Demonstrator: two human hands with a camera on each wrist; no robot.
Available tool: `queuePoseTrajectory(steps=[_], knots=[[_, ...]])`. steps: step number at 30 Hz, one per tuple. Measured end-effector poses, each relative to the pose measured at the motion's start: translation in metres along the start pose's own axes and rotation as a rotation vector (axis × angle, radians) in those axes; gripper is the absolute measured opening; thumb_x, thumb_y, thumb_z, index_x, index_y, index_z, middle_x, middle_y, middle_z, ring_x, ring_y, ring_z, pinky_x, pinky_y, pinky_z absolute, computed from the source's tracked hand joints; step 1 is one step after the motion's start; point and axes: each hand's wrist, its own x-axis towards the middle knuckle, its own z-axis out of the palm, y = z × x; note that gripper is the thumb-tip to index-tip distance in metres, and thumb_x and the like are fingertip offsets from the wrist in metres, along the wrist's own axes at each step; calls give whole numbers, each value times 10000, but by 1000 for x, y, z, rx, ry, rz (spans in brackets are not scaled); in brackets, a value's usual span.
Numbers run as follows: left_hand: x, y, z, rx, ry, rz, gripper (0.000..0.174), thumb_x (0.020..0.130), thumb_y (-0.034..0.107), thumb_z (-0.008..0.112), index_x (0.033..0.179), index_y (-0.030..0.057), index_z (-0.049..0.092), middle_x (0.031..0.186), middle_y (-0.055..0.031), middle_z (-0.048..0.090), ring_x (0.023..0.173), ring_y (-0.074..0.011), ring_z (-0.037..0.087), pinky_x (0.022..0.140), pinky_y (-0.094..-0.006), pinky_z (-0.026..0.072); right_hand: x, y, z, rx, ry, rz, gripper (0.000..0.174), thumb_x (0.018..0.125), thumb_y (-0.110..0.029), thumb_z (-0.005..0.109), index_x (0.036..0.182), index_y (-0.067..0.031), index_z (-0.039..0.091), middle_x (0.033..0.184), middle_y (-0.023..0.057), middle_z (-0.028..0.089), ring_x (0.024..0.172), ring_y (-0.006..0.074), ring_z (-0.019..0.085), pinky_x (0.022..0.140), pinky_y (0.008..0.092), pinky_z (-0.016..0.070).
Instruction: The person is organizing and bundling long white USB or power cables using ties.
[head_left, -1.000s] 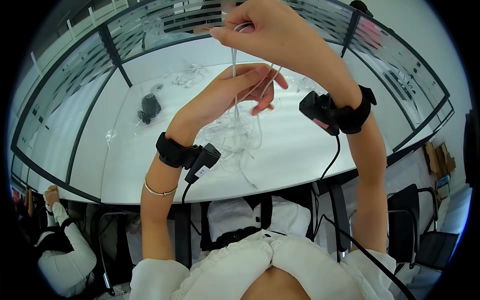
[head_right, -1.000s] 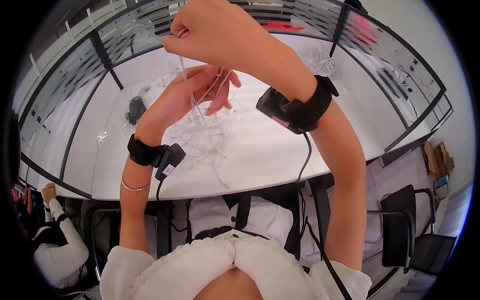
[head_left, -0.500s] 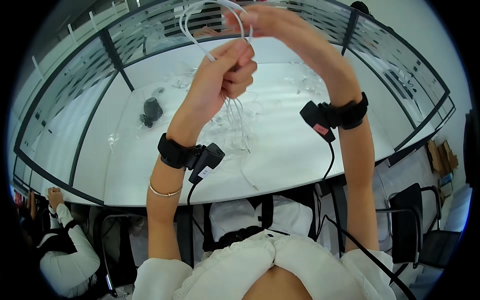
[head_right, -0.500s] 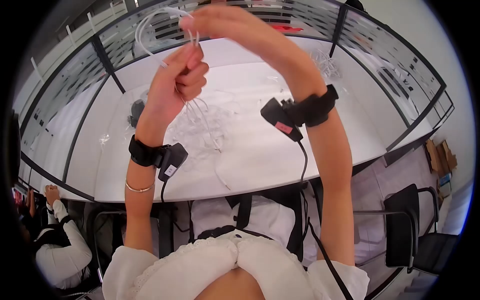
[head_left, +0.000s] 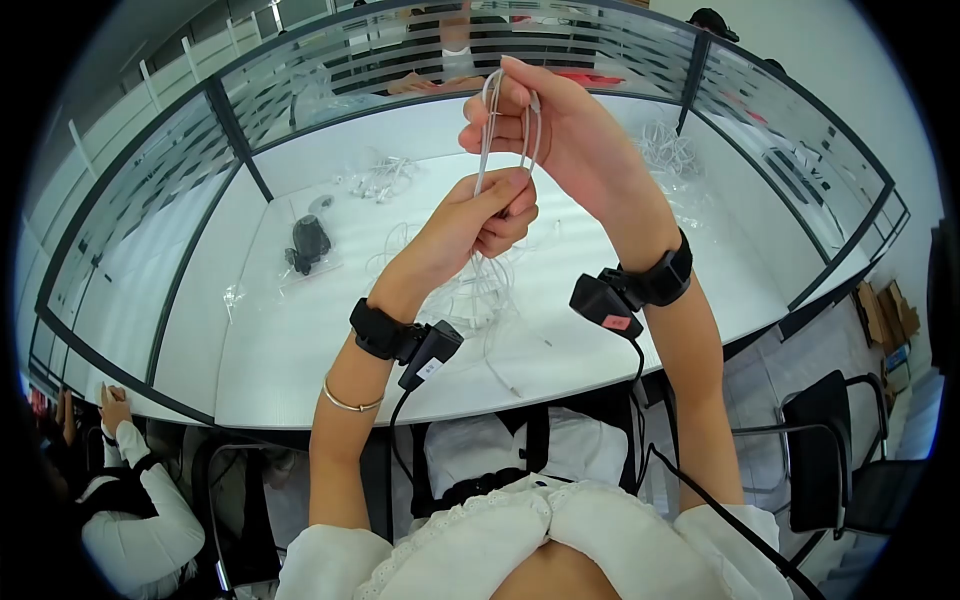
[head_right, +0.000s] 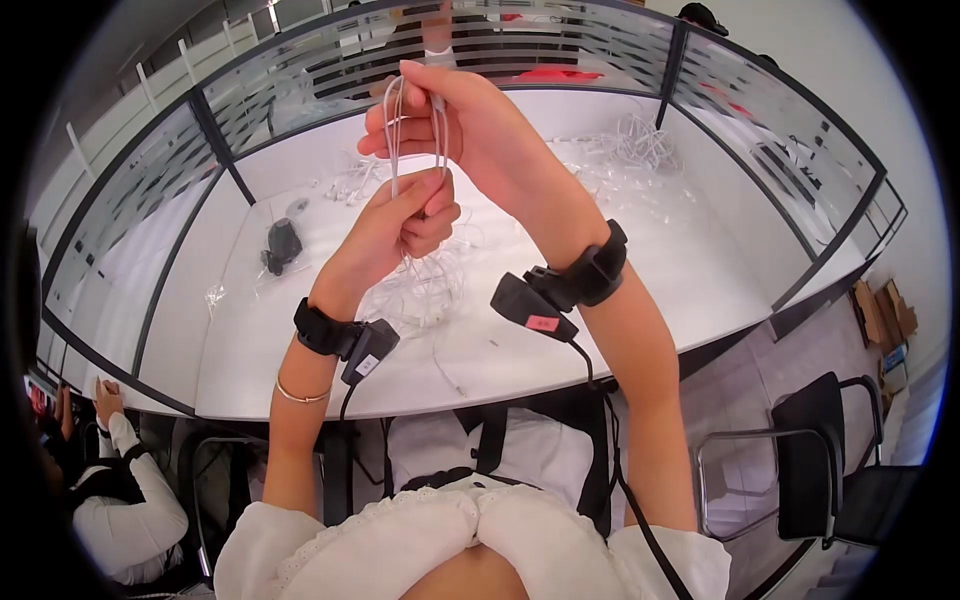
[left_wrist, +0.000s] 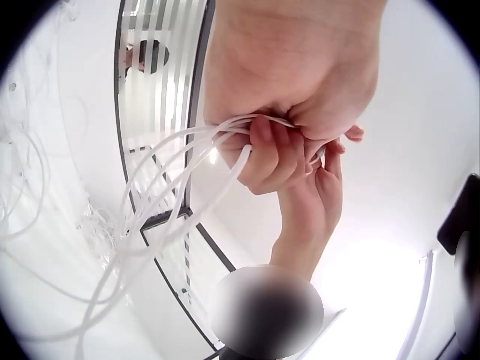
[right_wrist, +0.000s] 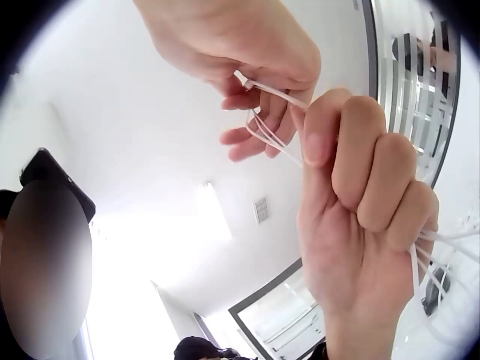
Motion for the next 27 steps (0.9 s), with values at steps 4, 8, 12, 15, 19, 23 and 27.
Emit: queuePoseTrajectory(steps=[4, 8, 12, 15, 19, 23, 27], knots=[[0, -4, 2, 133, 35, 51, 374, 1010, 346, 344, 708, 126, 354, 588, 69, 245, 512, -43, 191, 458, -213, 163, 6, 0, -9, 54, -54, -34, 343, 980, -308, 422, 688, -131, 398, 631, -56, 359, 580, 63, 392, 702, 262, 444], [-1, -2, 8, 159, 5, 53, 401, 1011, 351, 344, 680, 126, 348, 566, 72, 254, 506, -43, 194, 456, -216, 187, 27, -9, -57, 405, -469, 6, 326, 985, -298, 412, 712, -120, 402, 668, -20, 446, 620, 81, 449, 682, 251, 398], [-6, 5, 7, 194, 38, 45, 392, 1009, 352, 351, 684, 133, 353, 547, 80, 245, 497, -39, 192, 447, -207, 193, 11, -53, -25, 259, 87, -226, 350, 983, -249, 419, 661, -138, 340, 553, -66, 206, 463, 65, 185, 434, 235, 180], [-7, 4, 1, 171, 33, 42, 382, 1006, 354, 356, 692, 136, 361, 542, 83, 245, 498, -36, 190, 445, -203, 191, 8, -81, -54, 235, 65, -330, 339, 984, -237, 418, 666, -136, 356, 557, -61, 222, 462, 67, 209, 432, 235, 197], [-9, 6, -3, 122, 65, 16, 366, 1001, 342, 371, 702, 132, 376, 565, 76, 254, 508, -40, 188, 451, -212, 171, -1, -98, -64, 201, 99, -372, 337, 983, -231, 420, 667, -139, 350, 563, -55, 218, 462, 65, 210, 431, 234, 200], [-13, 4, -1, 222, 160, 15, 336, 991, 325, 390, 757, 95, 461, 581, 71, 273, 517, -39, 194, 458, -215, 156, -10, -93, -64, 156, 170, -369, 328, 986, -232, 413, 677, -143, 351, 567, -52, 239, 461, 73, 235, 429, 229, 231], [-18, -2, -4, 191, 238, 66, 372, 977, 363, 385, 797, 63, 511, 555, 65, 286, 483, -34, 216, 447, -214, 157, -12, -83, -53, 97, 194, -333, 329, 991, -261, 404, 685, -146, 367, 580, -41, 324, 513, 79, 351, 484, 231, 327]])
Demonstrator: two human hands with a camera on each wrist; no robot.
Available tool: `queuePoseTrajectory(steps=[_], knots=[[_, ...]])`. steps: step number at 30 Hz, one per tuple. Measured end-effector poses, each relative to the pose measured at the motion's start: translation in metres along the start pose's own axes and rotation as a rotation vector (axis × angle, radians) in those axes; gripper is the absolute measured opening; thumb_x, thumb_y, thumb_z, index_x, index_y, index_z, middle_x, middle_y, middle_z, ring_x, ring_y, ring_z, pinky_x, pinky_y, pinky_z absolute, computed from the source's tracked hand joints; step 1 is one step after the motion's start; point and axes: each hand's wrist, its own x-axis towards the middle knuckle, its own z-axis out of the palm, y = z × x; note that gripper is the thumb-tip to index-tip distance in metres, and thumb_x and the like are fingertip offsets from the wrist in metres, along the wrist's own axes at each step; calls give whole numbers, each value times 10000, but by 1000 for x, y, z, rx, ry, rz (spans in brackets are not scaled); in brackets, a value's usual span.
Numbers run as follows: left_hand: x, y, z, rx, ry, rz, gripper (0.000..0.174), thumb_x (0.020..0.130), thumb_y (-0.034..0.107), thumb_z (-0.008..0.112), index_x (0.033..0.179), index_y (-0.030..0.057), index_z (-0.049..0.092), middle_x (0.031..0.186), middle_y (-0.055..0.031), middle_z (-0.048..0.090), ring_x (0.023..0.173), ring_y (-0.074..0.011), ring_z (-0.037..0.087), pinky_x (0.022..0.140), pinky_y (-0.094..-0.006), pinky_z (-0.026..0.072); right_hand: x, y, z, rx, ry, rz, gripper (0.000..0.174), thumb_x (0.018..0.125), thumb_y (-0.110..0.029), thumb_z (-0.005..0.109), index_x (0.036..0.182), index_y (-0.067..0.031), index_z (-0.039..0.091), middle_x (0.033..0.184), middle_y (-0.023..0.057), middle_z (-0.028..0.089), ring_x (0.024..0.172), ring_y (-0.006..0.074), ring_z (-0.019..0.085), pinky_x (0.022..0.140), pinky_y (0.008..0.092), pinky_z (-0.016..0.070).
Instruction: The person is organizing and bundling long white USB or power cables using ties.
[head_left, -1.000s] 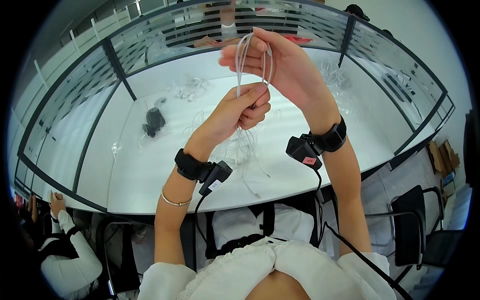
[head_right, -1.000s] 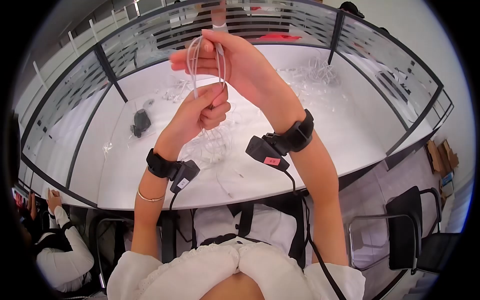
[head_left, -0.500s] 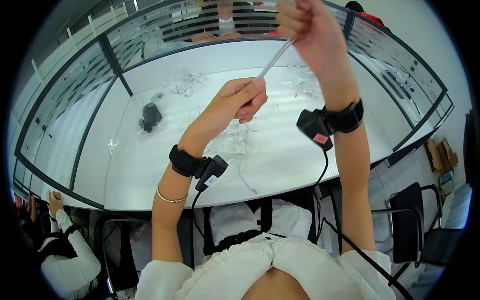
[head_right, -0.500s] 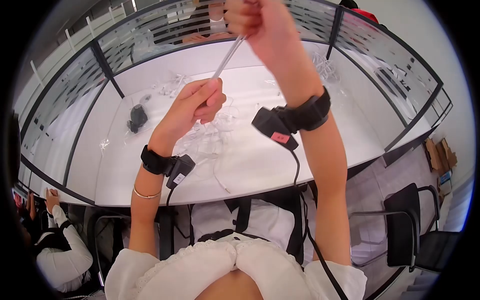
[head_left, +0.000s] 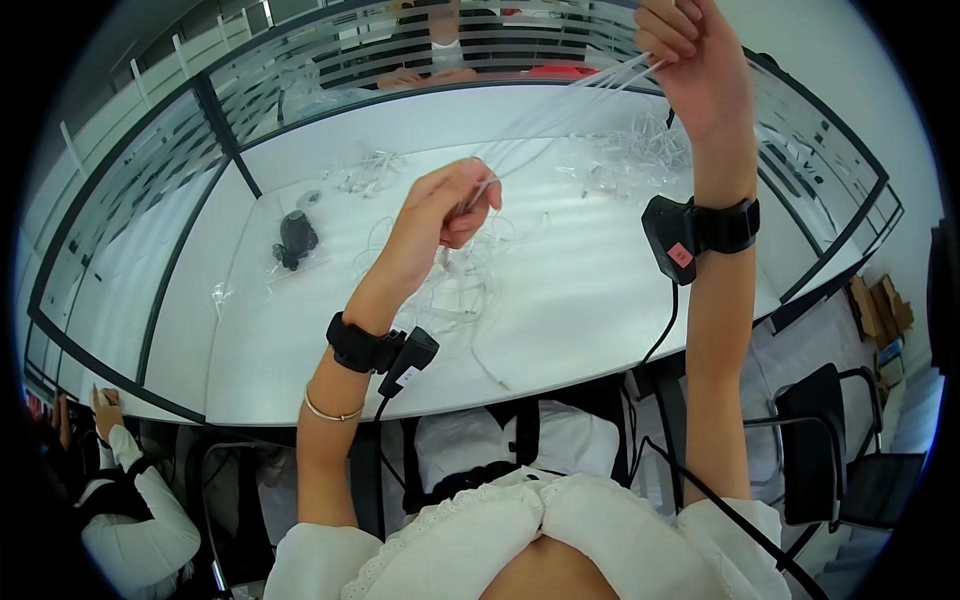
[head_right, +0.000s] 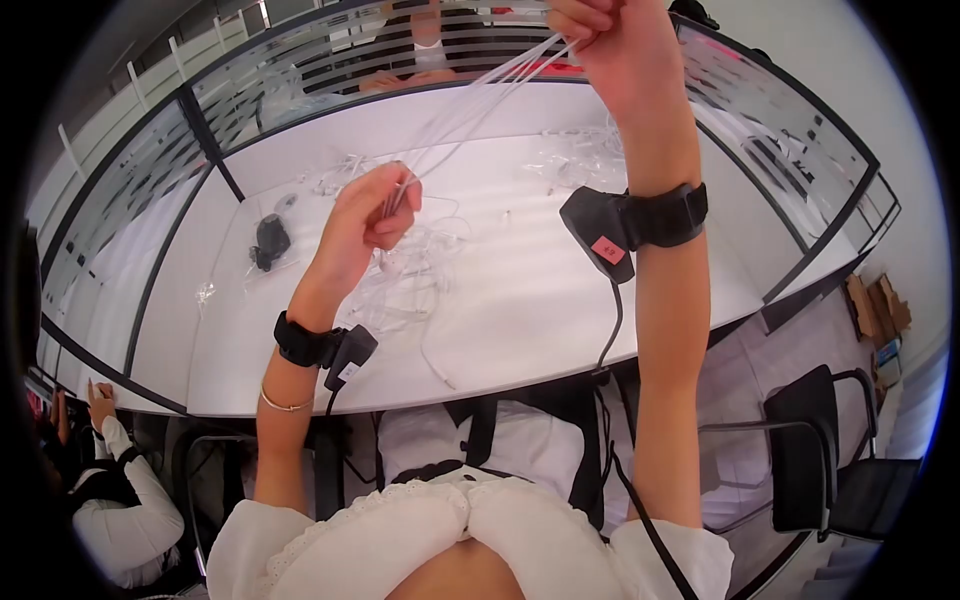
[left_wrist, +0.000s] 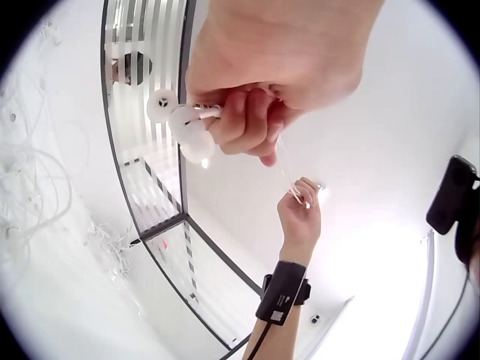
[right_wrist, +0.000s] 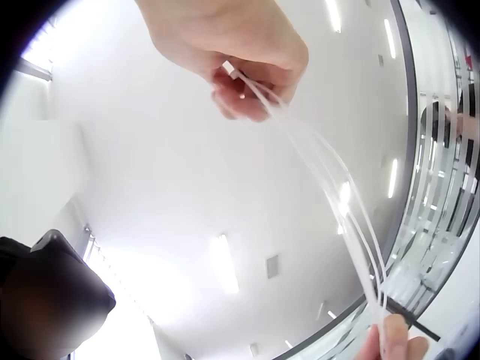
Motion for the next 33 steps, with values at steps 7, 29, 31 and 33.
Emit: queuePoseTrajectory(steps=[7, 29, 31, 33], knots=[[-9, -4, -23, 64, 269, 65, 380, 972, 374, 391, 847, 57, 556, 541, 65, 297, 459, -23, 216, 429, -209, 141, -17, 14, -26, -671, -132, -46, 289, 978, -244, 373, 714, -128, 370, 1117, 106, 577, 1110, 178, 511, 969, 310, 353], [-44, -1, -70, 55, -8, 127, 410, 957, 346, 454, 647, 116, 316, 632, 54, 235, 544, -48, 200, 465, -229, 137, -22, -9, 3, -28, -207, 447, 363, 1002, -272, 324, 664, -140, 332, 569, -47, 284, 475, 59, 275, 430, 207, 236], [-40, 5, -58, 5, 59, 99, 391, 963, 304, 464, 656, 130, 294, 632, 56, 208, 537, -46, 183, 466, -230, 132, -23, 10, 12, -23, -236, 443, 364, 1002, -285, 323, 666, -146, 327, 568, -62, 258, 464, 47, 226, 415, 203, 183], [-27, 7, -42, -55, 61, 100, 383, 974, 305, 457, 665, 130, 315, 613, 61, 225, 521, -43, 187, 470, -235, 131, -16, 28, 3, -43, -420, 438, 351, 1006, -307, 337, 690, -163, 288, 590, -73, 212, 477, 24, 203, 394, 162, 172]])
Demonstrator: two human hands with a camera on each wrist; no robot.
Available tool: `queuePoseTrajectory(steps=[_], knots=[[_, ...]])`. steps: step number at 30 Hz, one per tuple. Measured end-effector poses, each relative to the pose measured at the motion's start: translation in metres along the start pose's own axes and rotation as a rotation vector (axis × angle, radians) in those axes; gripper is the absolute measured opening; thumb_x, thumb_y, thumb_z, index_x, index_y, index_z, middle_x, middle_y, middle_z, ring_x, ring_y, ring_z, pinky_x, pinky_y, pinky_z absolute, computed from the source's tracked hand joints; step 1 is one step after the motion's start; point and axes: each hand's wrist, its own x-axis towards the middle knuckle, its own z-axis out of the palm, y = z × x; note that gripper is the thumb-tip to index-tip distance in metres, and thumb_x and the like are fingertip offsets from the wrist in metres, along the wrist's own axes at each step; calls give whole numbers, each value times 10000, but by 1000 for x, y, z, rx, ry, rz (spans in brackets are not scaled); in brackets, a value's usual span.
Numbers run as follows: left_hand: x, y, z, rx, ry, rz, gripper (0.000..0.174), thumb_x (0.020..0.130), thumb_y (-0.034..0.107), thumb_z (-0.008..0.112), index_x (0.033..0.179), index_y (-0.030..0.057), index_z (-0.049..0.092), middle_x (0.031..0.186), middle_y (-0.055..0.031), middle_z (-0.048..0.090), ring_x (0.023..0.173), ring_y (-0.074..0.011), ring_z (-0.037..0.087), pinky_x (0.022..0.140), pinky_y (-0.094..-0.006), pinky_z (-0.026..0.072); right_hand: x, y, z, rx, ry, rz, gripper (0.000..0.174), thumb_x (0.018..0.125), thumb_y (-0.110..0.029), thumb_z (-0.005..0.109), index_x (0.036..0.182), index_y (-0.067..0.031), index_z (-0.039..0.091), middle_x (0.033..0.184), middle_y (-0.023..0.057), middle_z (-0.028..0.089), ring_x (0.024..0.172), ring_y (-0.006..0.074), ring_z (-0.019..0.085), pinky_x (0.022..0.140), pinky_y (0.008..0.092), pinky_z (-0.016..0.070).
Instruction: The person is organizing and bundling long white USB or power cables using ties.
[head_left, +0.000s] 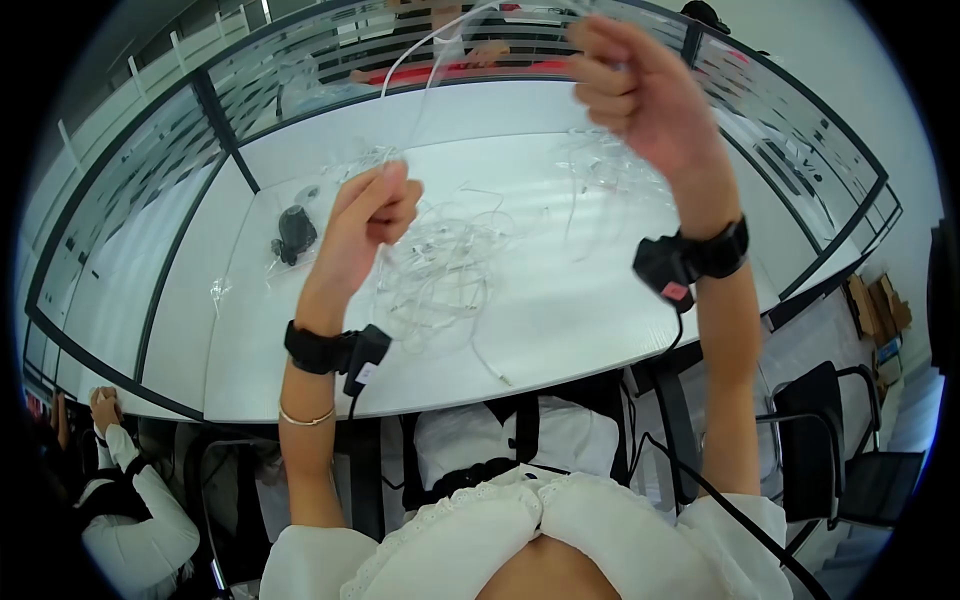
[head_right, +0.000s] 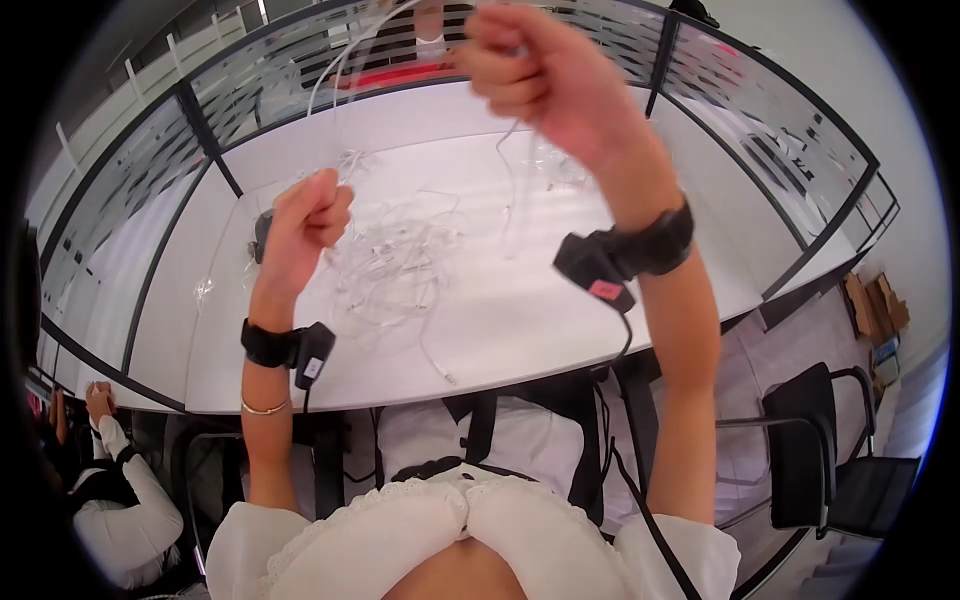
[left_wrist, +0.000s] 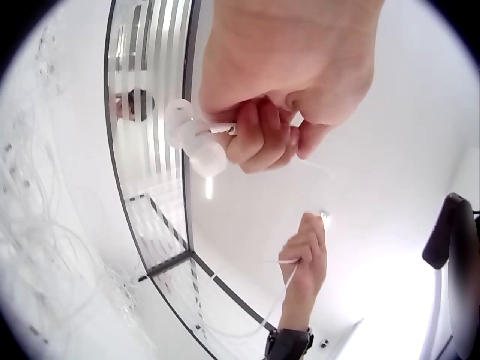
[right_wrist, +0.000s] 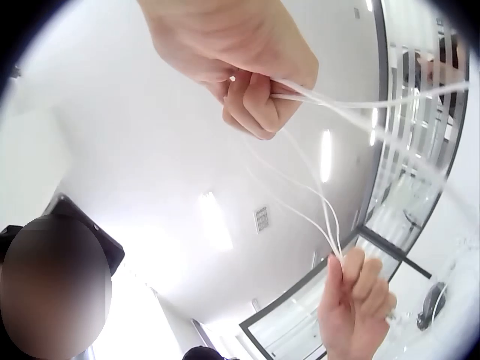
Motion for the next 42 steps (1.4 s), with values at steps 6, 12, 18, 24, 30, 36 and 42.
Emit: queuePoseTrajectory(steps=[6, 12, 18, 24, 30, 36, 42], knots=[[35, -8, 34, -46, 87, 46, 326, 979, 316, 412, 724, 132, 328, 642, 50, 287, 519, -39, 213, 464, -205, 149, 29, 34, 29, 138, 43, -32, 351, 997, -303, 362, 688, -148, 299, 583, -78, 207, 475, 23, 164, 406, 190, 136], [50, -27, 40, 195, 211, 199, 420, 985, 375, 381, 680, 93, 445, 710, 2, 512, 543, -37, 304, 494, -199, 246, 42, 41, 25, 489, -112, 23, 370, 986, -313, 371, 669, -123, 396, 572, -54, 318, 476, 56, 281, 434, 205, 229], [53, -39, 32, 26, -12, 123, 429, 991, 318, 346, 642, 80, 422, 970, -181, 656, 907, -233, 618, 874, -354, 438, 48, 46, 30, 234, 32, -93, 345, 968, -254, 419, 657, -144, 321, 544, -78, 218, 463, 38, 185, 412, 206, 142], [39, -40, 50, -162, -52, -119, 362, 1000, 327, 312, 774, 72, 436, 704, -103, 587, 578, -201, 584, 718, -361, 506, 46, 45, 29, 185, 94, -66, 344, 971, -269, 410, 668, -145, 306, 557, -76, 219, 472, 34, 175, 419, 206, 140], [40, -41, 55, -217, -46, -165, 365, 997, 351, 335, 742, 96, 385, 583, -65, 492, 447, -149, 469, 615, -331, 505, 42, 52, 31, 90, 110, -58, 352, 987, -308, 379, 684, -147, 300, 578, -78, 216, 480, 19, 166, 422, 195, 136], [42, -45, 52, -152, 12, -121, 412, 993, 330, 318, 794, 33, 523, 767, -144, 631, 757, -238, 634, 799, -367, 494, 41, 53, 34, 80, 108, 18, 350, 983, -300, 385, 677, -151, 305, 573, -79, 218, 475, 17, 168, 422, 192, 133], [44, -48, 55, -109, 91, -80, 431, 989, 327, 322, 794, 11, 541, 872, -188, 653, 797, -250, 655, 789, -357, 504, 41, 55, 36, 13, 162, 6, 351, 976, -293, 396, 669, -148, 310, 567, -81, 222, 474, 21, 163, 426, 200, 126]])
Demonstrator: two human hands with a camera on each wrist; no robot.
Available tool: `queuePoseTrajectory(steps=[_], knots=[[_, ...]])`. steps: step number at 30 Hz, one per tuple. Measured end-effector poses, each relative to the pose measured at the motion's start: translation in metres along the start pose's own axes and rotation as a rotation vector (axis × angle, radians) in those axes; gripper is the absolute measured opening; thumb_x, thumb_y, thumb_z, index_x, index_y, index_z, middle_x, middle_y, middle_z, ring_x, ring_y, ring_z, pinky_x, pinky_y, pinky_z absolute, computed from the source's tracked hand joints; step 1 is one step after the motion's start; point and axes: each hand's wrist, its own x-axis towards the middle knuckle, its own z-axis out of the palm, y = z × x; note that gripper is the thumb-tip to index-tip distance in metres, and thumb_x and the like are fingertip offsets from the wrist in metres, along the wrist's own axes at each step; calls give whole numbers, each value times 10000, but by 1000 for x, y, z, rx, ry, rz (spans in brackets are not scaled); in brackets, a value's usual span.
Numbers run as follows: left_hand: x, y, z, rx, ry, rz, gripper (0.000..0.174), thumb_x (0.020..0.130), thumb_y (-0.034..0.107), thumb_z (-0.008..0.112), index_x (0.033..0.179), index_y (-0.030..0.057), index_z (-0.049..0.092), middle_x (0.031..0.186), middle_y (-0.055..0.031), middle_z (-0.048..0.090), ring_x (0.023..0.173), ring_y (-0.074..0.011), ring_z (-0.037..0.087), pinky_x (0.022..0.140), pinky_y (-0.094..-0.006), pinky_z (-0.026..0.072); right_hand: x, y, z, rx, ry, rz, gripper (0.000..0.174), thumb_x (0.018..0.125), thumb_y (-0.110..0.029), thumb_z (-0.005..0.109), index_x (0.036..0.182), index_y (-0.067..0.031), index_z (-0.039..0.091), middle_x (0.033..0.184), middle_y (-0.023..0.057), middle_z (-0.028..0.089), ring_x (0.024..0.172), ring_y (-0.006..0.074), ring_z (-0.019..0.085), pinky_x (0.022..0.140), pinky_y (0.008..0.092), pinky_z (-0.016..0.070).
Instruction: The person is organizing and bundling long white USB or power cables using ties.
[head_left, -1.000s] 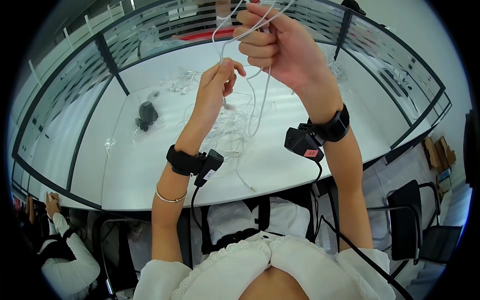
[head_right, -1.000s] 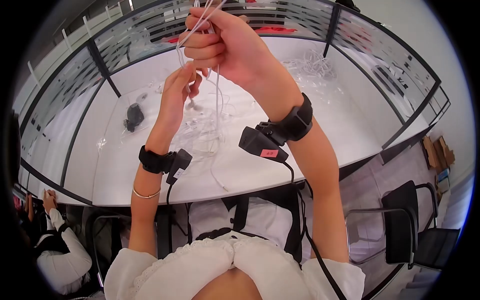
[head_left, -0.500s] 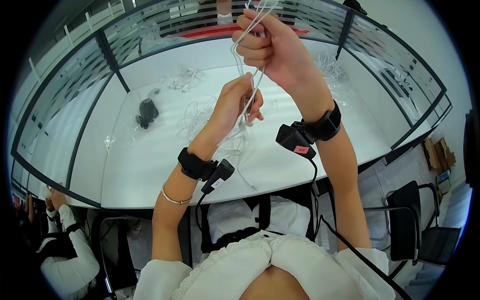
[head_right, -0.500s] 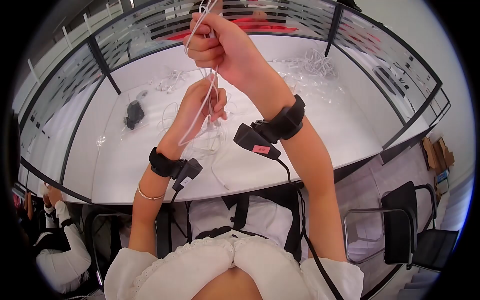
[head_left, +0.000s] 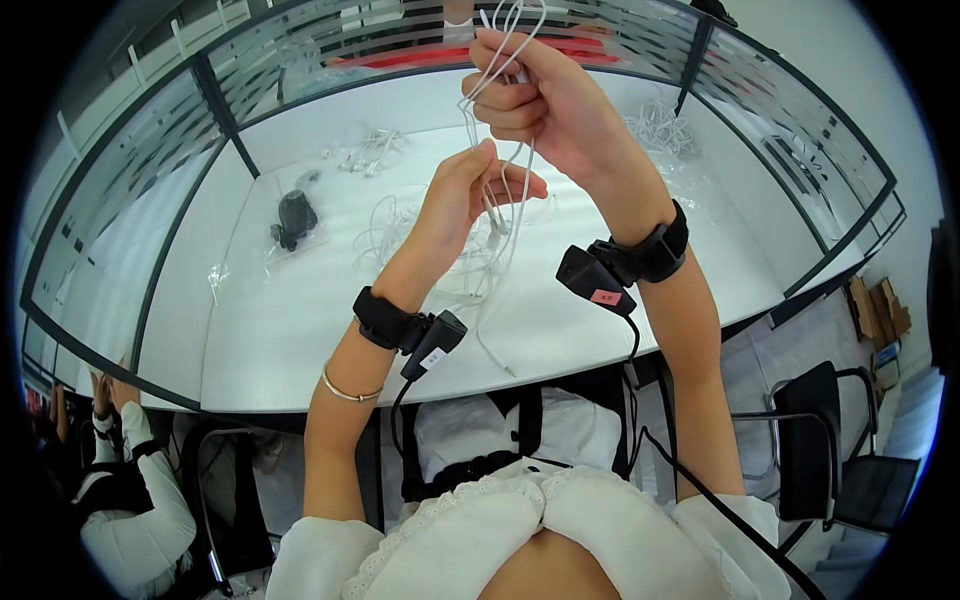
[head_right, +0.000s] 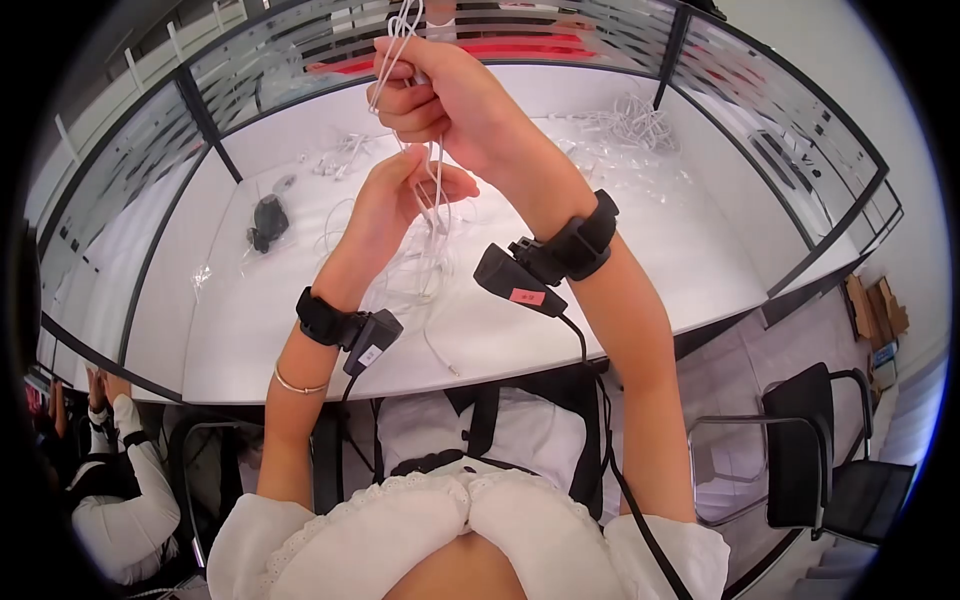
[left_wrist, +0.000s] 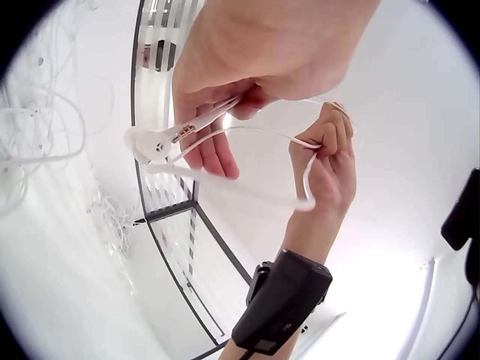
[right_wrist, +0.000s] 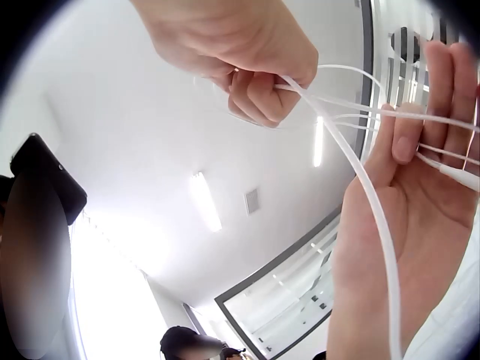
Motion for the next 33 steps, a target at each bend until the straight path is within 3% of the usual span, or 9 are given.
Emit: queuePoseTrajectory(steps=[3, 6, 7, 10, 14, 18, 23, 26, 33], knots=[[-3, -1, -3, -61, 30, -35, 379, 991, 333, 336, 829, 41, 517, 793, -142, 636, 641, -190, 620, 625, -283, 493, 1, 2, 1, -35, 58, -45, 350, 971, -291, 406, 667, -145, 312, 566, -83, 219, 478, 21, 161, 431, 207, 120], [-9, 2, -1, -81, -16, -105, 321, 991, 345, 357, 883, 73, 490, 648, -53, 534, 477, -93, 453, 465, -202, 358, 5, 8, 3, -50, 80, -78, 358, 956, -302, 432, 654, -146, 319, 568, -84, 219, 483, 22, 157, 437, 211, 114], [-14, 9, 10, -96, -3, -150, 293, 991, 355, 370, 930, 90, 479, 570, 24, 365, 452, -46, 268, 427, -189, 218, 5, 9, 7, -79, 98, -78, 361, 950, -306, 443, 649, -146, 324, 568, -84, 224, 484, 22, 156, 439, 212, 112], [-16, 8, 1, -199, -157, -206, 307, 994, 359, 361, 918, 87, 484, 564, 48, 304, 459, -34, 221, 422, -189, 188, 8, 9, 11, -260, 187, -159, 366, 925, -314, 480, 633, -147, 339, 558, -77, 256, 483, 29, 159, 440, 223, 107], [-19, 9, -1, -263, -167, -248, 409, 995, 409, 335, 845, 63, 492, 579, 62, 306, 461, -32, 218, 420, -192, 169, 8, 12, -5, -381, 253, -231, 371, 926, -308, 477, 630, -142, 325, 534, -71, 251, 478, 39, 159, 434, 234, 112], [-21, 16, -2, -247, -359, -292, 491, 976, 490, 335, 785, 63, 483, 583, 57, 299, 466, -41, 209, 423, -207, 162, 7, 19, -18, -410, 280, -187, 377, 925, -288, 474, 619, -132, 317, 528, -65, 249, 474, 45, 169, 431, 241, 127], [-23, 12, 3, 25, -343, -223, 383, 977, 370, 427, 690, 149, 306, 593, 67, 257, 526, -41, 185, 464, -202, 147, 6, 25, -18, -426, 272, -185, 367, 932, -297, 452, 633, -144, 306, 532, -72, 240, 475, 40, 152, 431, 235, 113], [-23, 7, 1, -8, -320, -276, 361, 981, 360, 428, 707, 136, 355, 584, 54, 310, 525, -41, 234, 462, -199, 188, 4, 22, -24, -311, 267, -73, 351, 938, -294, 443, 650, -143, 309, 559, -71, 262, 481, 40, 170, 442, 222, 123], [-23, -7, -7, 245, -247, -263, 370, 988, 381, 401, 782, 75, 437, 578, -16, 501, 456, -81, 448, 435, -217, 343, -10, 8, -49, 94, 238, -124, 313, 960, -255, 408, 677, -147, 331, 637, -49, 288, 582, 72, 320, 581, 228, 319]])
